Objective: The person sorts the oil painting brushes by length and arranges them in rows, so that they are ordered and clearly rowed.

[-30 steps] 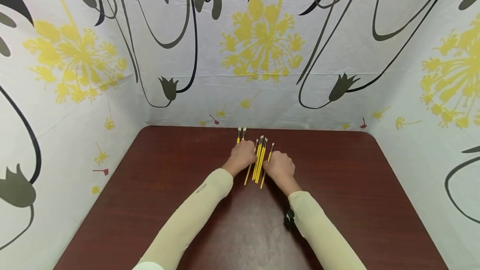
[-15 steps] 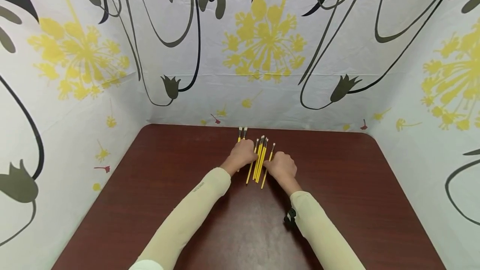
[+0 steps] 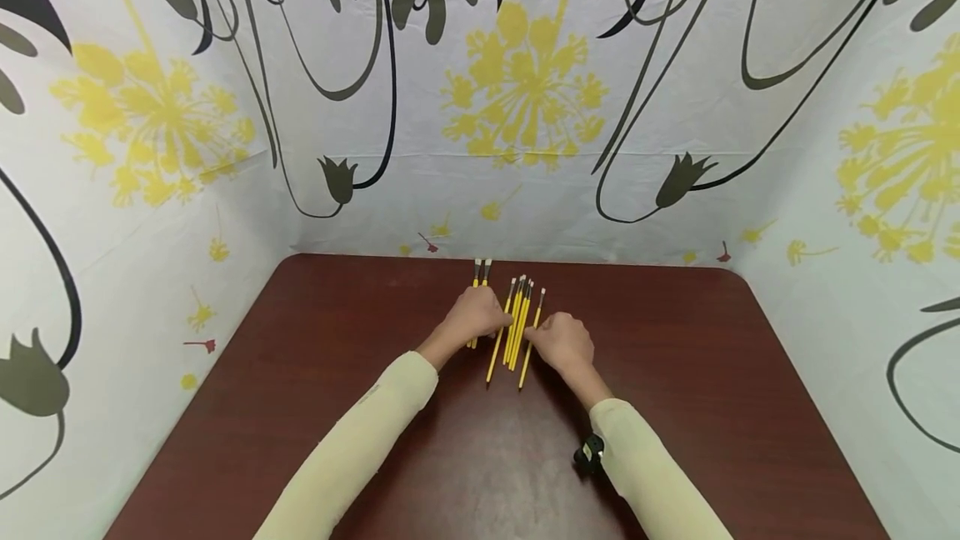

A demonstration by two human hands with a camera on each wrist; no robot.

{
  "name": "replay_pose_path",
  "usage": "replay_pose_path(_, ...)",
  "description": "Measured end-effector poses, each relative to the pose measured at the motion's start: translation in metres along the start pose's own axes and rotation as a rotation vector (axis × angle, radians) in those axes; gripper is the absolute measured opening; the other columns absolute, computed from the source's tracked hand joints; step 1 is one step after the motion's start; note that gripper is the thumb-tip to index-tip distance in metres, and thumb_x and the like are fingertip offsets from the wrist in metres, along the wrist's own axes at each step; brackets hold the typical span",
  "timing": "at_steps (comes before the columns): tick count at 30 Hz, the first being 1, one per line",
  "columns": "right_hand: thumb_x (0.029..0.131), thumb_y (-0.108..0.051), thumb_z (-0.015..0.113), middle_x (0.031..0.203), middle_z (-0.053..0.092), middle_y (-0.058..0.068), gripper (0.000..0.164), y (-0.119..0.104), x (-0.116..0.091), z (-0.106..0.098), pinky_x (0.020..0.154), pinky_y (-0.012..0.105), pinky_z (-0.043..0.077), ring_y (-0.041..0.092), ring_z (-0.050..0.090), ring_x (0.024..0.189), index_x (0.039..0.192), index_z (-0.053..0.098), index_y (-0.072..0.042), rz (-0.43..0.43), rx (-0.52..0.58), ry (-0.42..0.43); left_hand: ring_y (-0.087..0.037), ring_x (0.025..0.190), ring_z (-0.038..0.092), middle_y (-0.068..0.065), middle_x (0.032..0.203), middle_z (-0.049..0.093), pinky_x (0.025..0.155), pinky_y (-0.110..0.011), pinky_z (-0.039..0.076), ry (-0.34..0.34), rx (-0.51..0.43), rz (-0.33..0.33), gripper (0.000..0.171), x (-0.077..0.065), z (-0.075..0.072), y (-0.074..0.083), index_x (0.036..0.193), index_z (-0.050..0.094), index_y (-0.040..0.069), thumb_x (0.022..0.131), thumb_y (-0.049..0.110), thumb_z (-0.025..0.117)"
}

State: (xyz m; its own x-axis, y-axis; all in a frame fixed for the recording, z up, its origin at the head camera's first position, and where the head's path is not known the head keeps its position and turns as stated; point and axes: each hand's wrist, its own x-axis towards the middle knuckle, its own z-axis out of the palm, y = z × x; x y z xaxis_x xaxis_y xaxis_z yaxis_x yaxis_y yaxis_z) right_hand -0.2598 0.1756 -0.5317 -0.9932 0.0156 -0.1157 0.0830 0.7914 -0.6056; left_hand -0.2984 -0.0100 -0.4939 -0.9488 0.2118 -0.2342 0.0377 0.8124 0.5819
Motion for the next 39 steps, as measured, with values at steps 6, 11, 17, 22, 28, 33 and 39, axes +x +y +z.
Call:
replay_pose_path(6, 0.098, -0.040, 0.068, 0.048, 0.041, -0.007, 0.051, 0.001, -0.015, 0.007, 0.045, 0.027, 0.028, 0.011, 0.033, 0.044, 0.055, 0.050, -0.019, -0.029, 0.044, -0.035, -0.015, 0.043, 0.056, -0.016, 0.066, 0.075, 0.043, -0.028, 0.038, -0.019, -0.056, 0.036, 0.053, -0.018, -0.002, -0.005, 0.044, 0.052, 0.017, 0.093, 0.026, 0.072)
replay_pose_path(11, 0.095, -0.036, 0.068, 0.048, 0.040, -0.007, 0.049, -0.006, -0.029, 0.010, 0.045, 0.027, 0.027, 0.011, 0.031, 0.044, 0.054, 0.049, -0.019, -0.057, 0.071, -0.046, -0.012, 0.040, 0.050, -0.017, 0.068, 0.076, 0.043, -0.026, 0.032, -0.026, -0.044, 0.047, 0.051, -0.031, -0.002, -0.016, 0.045, 0.053, 0.015, 0.091, 0.025, 0.071)
replay_pose_path(17, 0.093, -0.032, 0.070, 0.053, 0.050, -0.005, 0.036, -0.012, -0.044, 0.016, 0.048, 0.027, 0.031, 0.012, 0.038, 0.047, 0.062, 0.058, -0.016, -0.105, 0.095, -0.037, -0.010, 0.039, 0.045, -0.013, 0.065, 0.075, 0.044, -0.025, 0.031, -0.061, -0.029, 0.077, 0.047, -0.044, -0.002, -0.028, 0.050, 0.061, 0.013, 0.093, 0.028, 0.072)
replay_pose_path(22, 0.093, -0.027, 0.071, 0.060, 0.058, -0.003, 0.022, -0.014, -0.052, 0.023, 0.055, 0.028, 0.040, 0.012, 0.045, 0.052, 0.075, 0.066, -0.014, -0.143, 0.141, -0.050, -0.011, 0.042, 0.049, -0.007, 0.061, 0.073, 0.045, -0.024, 0.032, -0.088, -0.016, 0.086, 0.042, -0.054, -0.003, -0.041, 0.053, 0.065, 0.013, 0.092, 0.028, 0.073)
replay_pose_path(28, 0.090, -0.023, 0.072, 0.064, 0.061, -0.005, 0.016, -0.019, -0.060, 0.029, 0.059, 0.027, 0.043, 0.011, 0.048, 0.053, 0.076, 0.069, -0.016, -0.164, 0.135, -0.066, -0.018, 0.051, 0.065, -0.001, 0.056, 0.071, 0.047, -0.023, 0.036, -0.114, -0.024, 0.084, 0.036, -0.069, -0.004, -0.059, 0.057, 0.069, 0.012, 0.090, 0.026, 0.075)
replay_pose_path(33, 0.090, -0.023, 0.072, 0.061, 0.064, -0.007, 0.017, -0.026, -0.070, 0.033, 0.056, 0.027, 0.042, 0.011, 0.049, 0.051, 0.074, 0.070, -0.020, -0.185, 0.115, -0.099, -0.014, 0.048, 0.060, 0.001, 0.055, 0.070, 0.049, -0.024, 0.038, -0.119, -0.005, 0.092, 0.032, -0.083, -0.006, -0.069, 0.061, 0.073, 0.012, 0.089, 0.028, 0.075)
replay_pose_path(39, 0.089, -0.023, 0.072, 0.059, 0.063, -0.010, 0.021, -0.034, -0.082, 0.038, 0.054, 0.028, 0.042, 0.011, 0.053, 0.051, 0.069, 0.069, -0.023, -0.200, 0.072, -0.117, -0.013, 0.048, 0.059, 0.000, 0.053, 0.069, 0.049, -0.026, 0.038, -0.122, 0.018, 0.074, 0.035, -0.098, -0.007, -0.073, 0.060, 0.075, 0.012, 0.089, 0.031, 0.073)
